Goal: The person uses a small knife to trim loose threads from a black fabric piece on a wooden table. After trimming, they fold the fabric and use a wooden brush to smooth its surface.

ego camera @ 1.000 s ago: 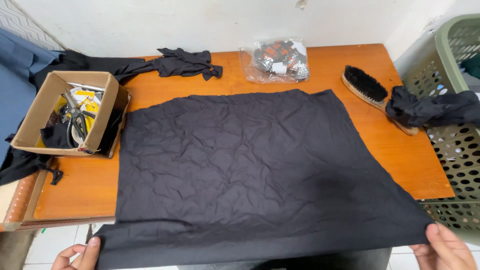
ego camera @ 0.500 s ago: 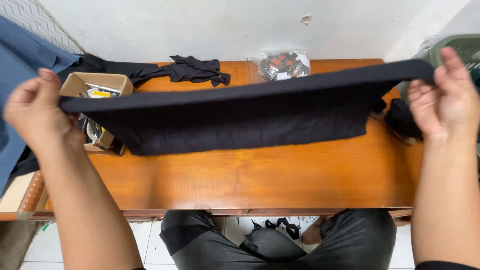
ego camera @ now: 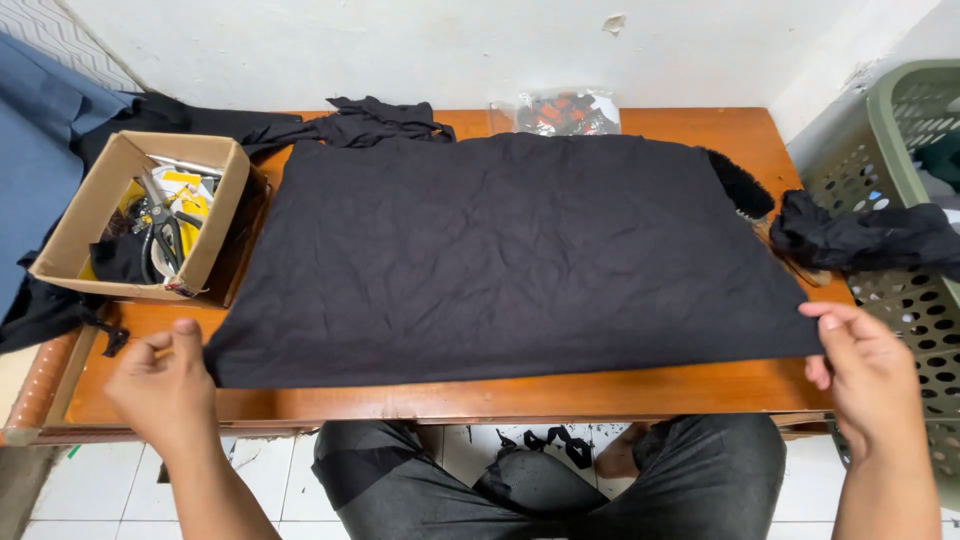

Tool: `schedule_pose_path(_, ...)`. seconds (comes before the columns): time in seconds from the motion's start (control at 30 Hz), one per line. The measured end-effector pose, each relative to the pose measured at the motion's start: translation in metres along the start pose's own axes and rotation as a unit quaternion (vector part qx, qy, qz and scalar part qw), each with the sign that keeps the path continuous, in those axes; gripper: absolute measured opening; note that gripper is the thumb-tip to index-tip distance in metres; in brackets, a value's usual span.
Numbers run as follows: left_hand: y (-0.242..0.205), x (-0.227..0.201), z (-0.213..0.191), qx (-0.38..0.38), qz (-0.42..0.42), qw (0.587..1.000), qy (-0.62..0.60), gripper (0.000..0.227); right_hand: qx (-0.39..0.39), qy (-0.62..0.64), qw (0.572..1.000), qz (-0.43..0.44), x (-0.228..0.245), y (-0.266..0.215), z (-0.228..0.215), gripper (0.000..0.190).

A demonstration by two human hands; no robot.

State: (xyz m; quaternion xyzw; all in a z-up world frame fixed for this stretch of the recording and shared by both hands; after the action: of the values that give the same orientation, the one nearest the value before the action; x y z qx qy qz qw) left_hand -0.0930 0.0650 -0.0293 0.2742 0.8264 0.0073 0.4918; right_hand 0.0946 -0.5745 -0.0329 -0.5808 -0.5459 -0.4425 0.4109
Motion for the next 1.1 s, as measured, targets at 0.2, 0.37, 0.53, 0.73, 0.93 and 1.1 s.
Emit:
schedule_pose_path(0.2,-0.03,0.045,0.0,0.035,-0.113,0.959,0.259,0.036,0.04,-0.034,0.993,0.103,-0.051,-0.028,0.005,0.024)
schedule_pose_path(0.37,-0.044,0.06,-0.01,0.035,-0.101,0.935,0.339,0.045,0.027,-0.158,0.975,0.154,-0.038,-0.047,-0.001,0.025)
schedule_pose_path(0.53,-0.056,0.108,-0.025,0.002,-0.061,0.964,0.259,0.038,0.134,-0.261,0.931,0.219,-0.059,-0.052,-0.004,0.03)
schedule_pose_path(0.73,-0.063,0.136,-0.032,-0.063,0.037,0.981,0.181,0.047,0.065,-0.48,0.87,0.096,0.0,-0.018,0.012,0.033)
schedule_pose_path(0.93,-0.114,-0.092,0.033,0.007,0.334,0.919,0.21,0.045,0.124,-0.424,0.895,-0.065,0.024,0.063,0.094,0.034)
schedule_pose_path(1.1,-0.158,-0.135,0.13,0.247,0.407,0.855,0.203,0.06,0.085,-0.415,0.895,-0.14,0.024,0.102,0.123,0.034)
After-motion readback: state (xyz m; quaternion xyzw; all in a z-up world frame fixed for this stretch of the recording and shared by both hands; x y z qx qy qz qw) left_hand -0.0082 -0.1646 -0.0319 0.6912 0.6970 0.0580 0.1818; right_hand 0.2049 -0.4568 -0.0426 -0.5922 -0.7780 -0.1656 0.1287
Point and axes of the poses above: each hand's wrist, its own y-axis towards the middle knuckle, its own z-axis out of the palm, x = y × z, the point moved 8 cm from there along y, towards the middle knuckle, and after that the axes turned 6 degrees about x, right-handed, at the moved point
